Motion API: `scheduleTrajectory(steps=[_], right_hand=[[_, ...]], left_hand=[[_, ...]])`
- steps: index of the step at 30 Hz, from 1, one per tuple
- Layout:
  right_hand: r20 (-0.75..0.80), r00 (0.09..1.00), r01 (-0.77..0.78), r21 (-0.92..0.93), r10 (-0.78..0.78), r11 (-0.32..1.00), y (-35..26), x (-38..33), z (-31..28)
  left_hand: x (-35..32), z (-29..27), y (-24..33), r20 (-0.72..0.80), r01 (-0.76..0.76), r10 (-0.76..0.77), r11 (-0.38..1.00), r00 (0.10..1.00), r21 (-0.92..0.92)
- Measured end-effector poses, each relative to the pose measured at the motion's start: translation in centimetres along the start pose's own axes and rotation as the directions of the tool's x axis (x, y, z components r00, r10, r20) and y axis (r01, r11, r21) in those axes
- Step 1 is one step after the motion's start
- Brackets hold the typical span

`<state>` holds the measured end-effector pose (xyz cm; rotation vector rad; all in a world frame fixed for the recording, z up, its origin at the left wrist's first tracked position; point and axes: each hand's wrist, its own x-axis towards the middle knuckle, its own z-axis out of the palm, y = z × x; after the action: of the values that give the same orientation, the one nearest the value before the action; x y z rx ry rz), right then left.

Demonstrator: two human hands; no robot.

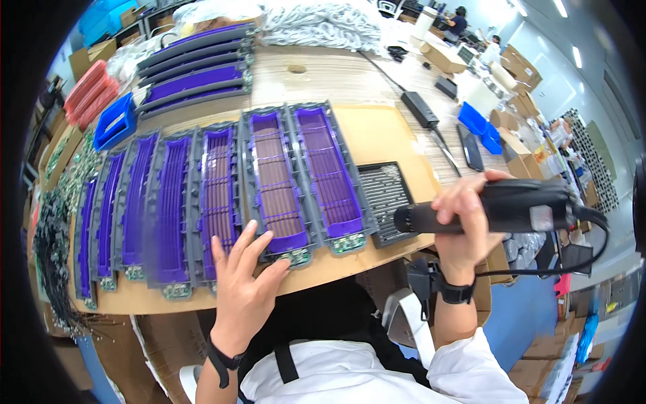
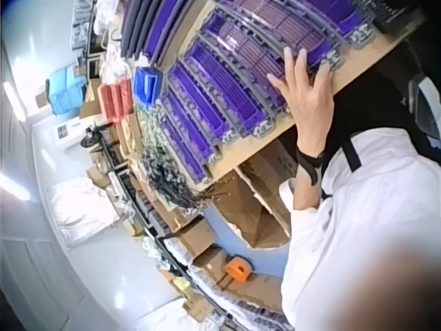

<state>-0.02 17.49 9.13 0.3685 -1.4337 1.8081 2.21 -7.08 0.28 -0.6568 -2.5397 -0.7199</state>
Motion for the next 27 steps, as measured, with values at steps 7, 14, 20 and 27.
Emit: scheduleTrajectory(steps=[7,14,20,27], right_hand=[[0.304,0.94,-0.225,0.221,0.152,0.949,-1.2,-3.5,4.9],[0.44,0.893,-0.151,0.083,0.099,0.985,0.8,-4.9,5.6],[0.435,0.89,-0.185,0.073,0.136,0.98,0.6,-5.3,6.0],[0.444,0.881,-0.196,0.024,0.165,0.98,0.8,-5.6,5.7]], left_hand=[[-0.2,-0.1,-0.5,0.011,-0.02,0.02,1.0,1.0,-0.004],[-0.3,-0.4,-0.7,0.031,-0.02,0.021,0.999,0.999,-0.025],[-0.3,-0.3,-0.7,0.03,-0.028,0.029,0.999,0.999,-0.034],[-0.4,-0.2,-0.8,0.024,-0.026,0.027,0.999,0.999,-0.028]])
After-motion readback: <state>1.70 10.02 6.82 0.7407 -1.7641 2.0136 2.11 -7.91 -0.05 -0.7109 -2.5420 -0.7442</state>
